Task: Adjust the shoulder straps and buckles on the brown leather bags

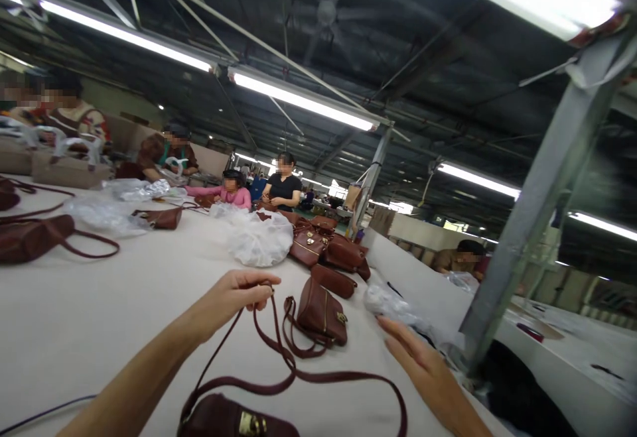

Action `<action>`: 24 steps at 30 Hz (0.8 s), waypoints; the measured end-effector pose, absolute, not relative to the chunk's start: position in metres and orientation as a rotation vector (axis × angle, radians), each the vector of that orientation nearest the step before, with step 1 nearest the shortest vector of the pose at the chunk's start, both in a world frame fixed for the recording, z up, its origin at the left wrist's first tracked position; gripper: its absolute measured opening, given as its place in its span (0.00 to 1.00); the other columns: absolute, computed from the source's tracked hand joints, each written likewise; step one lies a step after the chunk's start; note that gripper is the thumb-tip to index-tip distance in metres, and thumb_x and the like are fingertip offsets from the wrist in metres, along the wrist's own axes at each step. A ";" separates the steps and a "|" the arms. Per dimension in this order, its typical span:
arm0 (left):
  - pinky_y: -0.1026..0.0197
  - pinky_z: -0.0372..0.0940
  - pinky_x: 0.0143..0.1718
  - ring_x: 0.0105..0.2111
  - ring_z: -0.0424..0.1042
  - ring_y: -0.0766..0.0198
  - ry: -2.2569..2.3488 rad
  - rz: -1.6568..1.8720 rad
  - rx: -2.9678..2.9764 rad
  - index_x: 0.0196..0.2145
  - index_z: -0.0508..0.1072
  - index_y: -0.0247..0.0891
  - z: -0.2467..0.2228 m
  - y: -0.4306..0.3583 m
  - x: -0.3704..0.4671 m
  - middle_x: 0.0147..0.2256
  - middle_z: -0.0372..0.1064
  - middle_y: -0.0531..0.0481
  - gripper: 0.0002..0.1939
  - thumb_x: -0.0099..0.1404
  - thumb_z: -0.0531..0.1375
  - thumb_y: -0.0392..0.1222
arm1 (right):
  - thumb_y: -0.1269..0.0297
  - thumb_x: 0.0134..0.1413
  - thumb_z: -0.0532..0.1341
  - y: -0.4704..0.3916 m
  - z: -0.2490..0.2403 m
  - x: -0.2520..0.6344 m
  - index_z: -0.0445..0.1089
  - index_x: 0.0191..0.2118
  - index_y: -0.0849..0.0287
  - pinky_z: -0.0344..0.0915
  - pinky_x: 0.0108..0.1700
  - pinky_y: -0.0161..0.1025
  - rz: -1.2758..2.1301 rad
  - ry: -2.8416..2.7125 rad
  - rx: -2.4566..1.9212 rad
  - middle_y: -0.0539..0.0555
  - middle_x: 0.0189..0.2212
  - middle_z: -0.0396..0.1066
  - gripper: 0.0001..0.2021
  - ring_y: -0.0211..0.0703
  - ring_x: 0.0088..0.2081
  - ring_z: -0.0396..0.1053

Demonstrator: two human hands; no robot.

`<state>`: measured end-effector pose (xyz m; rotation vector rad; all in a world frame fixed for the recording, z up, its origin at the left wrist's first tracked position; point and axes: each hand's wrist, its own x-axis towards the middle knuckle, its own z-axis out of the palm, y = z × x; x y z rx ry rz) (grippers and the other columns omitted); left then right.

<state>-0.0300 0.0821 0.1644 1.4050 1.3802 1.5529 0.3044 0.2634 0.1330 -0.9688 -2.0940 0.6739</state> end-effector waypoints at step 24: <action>0.60 0.59 0.35 0.32 0.66 0.60 1.593 1.195 1.228 0.32 0.73 0.37 0.042 0.022 -0.057 0.28 0.67 0.56 0.12 0.45 0.61 0.38 | 0.55 0.59 0.59 0.185 0.137 0.131 0.70 0.43 0.58 0.60 0.32 0.35 1.094 -2.162 -0.312 0.48 0.27 0.66 0.12 0.38 0.28 0.62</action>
